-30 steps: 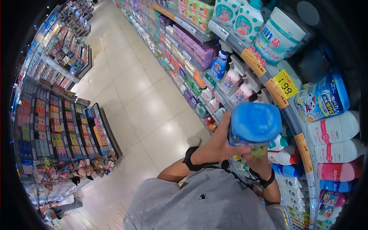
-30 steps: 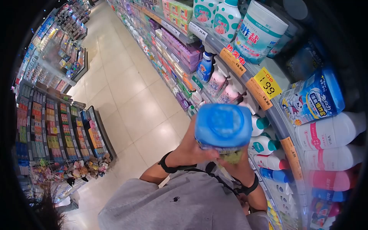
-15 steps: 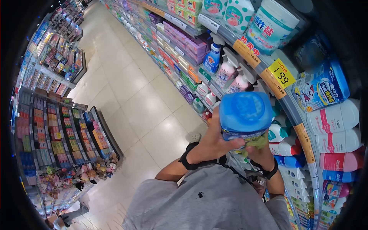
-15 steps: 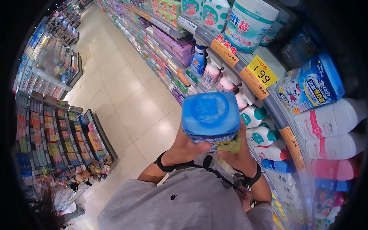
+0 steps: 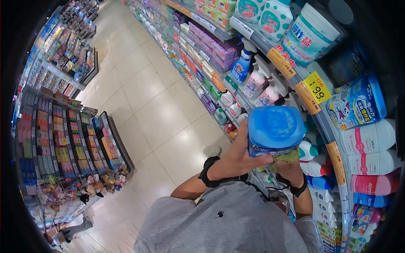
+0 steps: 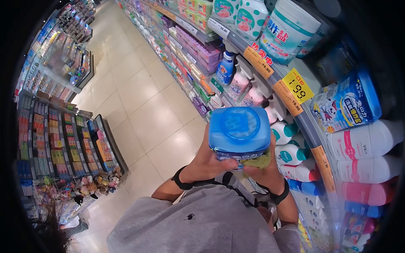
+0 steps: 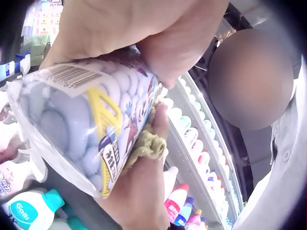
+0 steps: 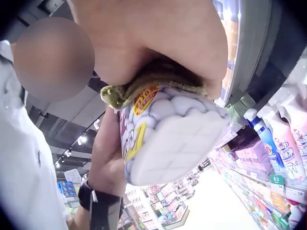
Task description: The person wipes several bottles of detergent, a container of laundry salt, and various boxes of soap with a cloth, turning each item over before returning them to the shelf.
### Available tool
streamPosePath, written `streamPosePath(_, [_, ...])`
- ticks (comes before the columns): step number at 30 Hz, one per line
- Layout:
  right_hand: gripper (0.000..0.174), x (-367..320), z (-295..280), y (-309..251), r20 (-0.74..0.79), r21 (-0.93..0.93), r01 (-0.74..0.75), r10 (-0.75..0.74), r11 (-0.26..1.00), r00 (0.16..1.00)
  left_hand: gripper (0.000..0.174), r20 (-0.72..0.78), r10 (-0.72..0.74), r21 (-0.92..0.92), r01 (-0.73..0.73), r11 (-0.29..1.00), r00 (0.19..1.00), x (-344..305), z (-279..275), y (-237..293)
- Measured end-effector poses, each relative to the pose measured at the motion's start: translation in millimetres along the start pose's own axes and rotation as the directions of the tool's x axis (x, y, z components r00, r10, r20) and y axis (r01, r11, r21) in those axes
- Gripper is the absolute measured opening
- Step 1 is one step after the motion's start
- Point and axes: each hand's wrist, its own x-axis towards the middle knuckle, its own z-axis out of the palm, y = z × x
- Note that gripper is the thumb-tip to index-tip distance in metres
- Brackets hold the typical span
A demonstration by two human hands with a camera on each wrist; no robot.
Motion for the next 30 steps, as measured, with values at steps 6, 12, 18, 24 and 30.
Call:
streamPosePath(6, [0.106,2,19,0,-0.052,-0.004,0.0,0.0,1.0,0.999,0.102,-0.043,0.01,-0.118,-0.015,0.993,0.999,3,-7,-3])
streamPosePath(12, [0.107,6,8,-1,-0.063,0.01,-0.038,0.039,0.999,0.997,0.102,0.007,-0.104,-0.134,0.104,0.986,0.995,4,-7,2])
streamPosePath(18, [0.108,5,29,3,-0.089,0.058,-0.082,0.087,0.995,0.992,0.102,-0.004,0.028,-0.051,-0.028,0.998,1.0,6,-19,-6])
streamPosePath(24, [0.102,13,8,-1,-0.017,-0.114,0.053,-0.056,0.992,0.998,0.103,0.007,-0.082,-0.066,0.083,0.994,0.997,7,-16,2])
streamPosePath(30, [0.103,15,6,3,0.083,-0.109,-0.038,0.048,0.993,0.995,0.102,-0.016,-0.04,-0.078,0.039,0.996,0.999,11,-20,-4])
